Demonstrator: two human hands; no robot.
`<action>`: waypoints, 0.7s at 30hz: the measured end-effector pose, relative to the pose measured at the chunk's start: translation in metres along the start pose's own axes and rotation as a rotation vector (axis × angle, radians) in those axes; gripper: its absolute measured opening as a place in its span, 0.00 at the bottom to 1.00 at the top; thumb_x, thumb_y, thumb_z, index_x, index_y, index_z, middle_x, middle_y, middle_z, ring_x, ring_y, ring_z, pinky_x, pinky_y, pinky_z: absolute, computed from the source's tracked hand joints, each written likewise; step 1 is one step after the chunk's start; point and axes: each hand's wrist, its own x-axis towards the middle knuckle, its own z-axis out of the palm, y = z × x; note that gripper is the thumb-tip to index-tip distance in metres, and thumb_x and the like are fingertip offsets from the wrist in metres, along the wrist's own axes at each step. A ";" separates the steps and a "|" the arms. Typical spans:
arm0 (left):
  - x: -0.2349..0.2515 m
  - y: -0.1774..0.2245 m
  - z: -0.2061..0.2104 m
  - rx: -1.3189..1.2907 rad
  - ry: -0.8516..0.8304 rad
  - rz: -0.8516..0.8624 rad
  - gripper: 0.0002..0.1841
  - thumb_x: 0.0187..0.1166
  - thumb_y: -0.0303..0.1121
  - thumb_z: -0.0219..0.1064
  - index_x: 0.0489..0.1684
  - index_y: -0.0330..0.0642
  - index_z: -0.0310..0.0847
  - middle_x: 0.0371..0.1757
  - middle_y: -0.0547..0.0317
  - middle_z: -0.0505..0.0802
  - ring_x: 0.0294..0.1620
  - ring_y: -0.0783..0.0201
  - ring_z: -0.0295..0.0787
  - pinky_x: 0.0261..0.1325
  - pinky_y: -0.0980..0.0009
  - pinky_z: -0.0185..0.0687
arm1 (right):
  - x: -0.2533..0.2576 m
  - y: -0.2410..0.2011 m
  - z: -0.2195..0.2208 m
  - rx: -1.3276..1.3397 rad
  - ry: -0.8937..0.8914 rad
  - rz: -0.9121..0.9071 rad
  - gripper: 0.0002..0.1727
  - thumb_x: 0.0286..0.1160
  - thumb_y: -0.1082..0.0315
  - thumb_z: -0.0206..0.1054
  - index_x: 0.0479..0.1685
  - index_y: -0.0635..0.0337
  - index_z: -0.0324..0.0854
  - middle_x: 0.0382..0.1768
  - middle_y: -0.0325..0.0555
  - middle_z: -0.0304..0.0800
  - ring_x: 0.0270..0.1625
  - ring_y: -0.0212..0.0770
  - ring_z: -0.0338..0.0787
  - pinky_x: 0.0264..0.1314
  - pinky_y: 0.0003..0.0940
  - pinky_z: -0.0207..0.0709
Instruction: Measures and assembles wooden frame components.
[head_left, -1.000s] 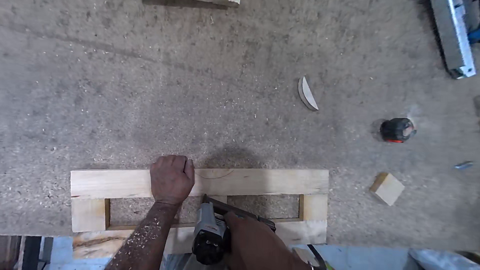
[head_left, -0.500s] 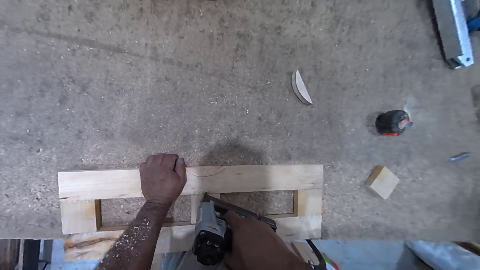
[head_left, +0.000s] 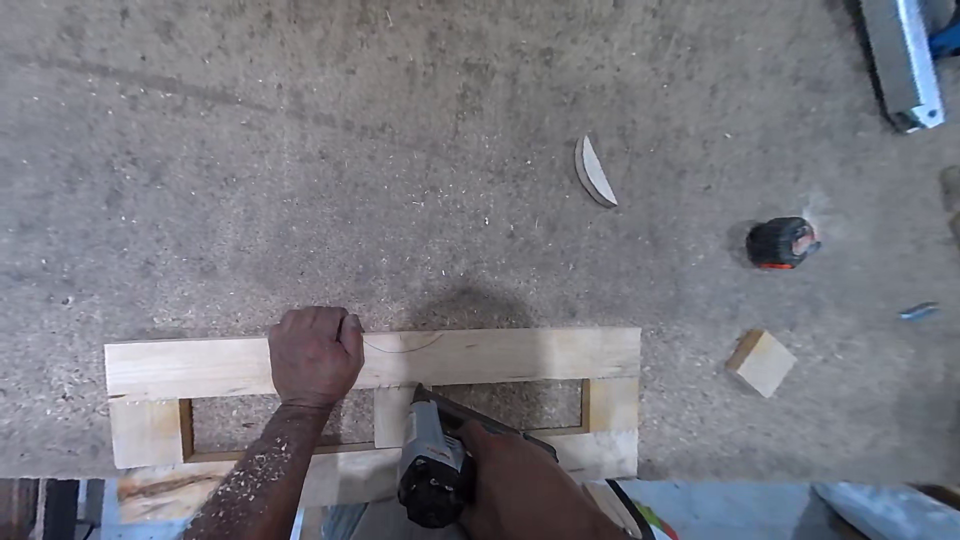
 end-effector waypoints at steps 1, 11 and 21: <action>0.000 0.000 0.000 0.004 0.000 0.001 0.24 0.85 0.48 0.49 0.37 0.46 0.92 0.42 0.53 0.96 0.51 0.46 0.91 0.53 0.46 0.80 | 0.000 0.000 -0.001 -0.004 -0.004 0.004 0.33 0.66 0.46 0.73 0.67 0.55 0.74 0.46 0.57 0.90 0.52 0.60 0.92 0.48 0.62 0.84; -0.002 -0.002 0.000 0.000 -0.007 -0.012 0.24 0.84 0.49 0.48 0.37 0.47 0.91 0.41 0.53 0.96 0.50 0.47 0.91 0.52 0.47 0.79 | 0.003 0.009 0.006 0.012 0.039 -0.012 0.37 0.63 0.46 0.74 0.74 0.49 0.73 0.47 0.55 0.92 0.51 0.60 0.93 0.48 0.63 0.84; 0.000 -0.003 0.000 -0.014 -0.019 -0.008 0.24 0.85 0.49 0.49 0.39 0.45 0.92 0.42 0.52 0.96 0.52 0.46 0.91 0.52 0.46 0.81 | 0.004 0.009 0.001 -0.034 0.044 -0.007 0.34 0.62 0.45 0.75 0.66 0.53 0.76 0.46 0.55 0.90 0.50 0.60 0.92 0.47 0.64 0.83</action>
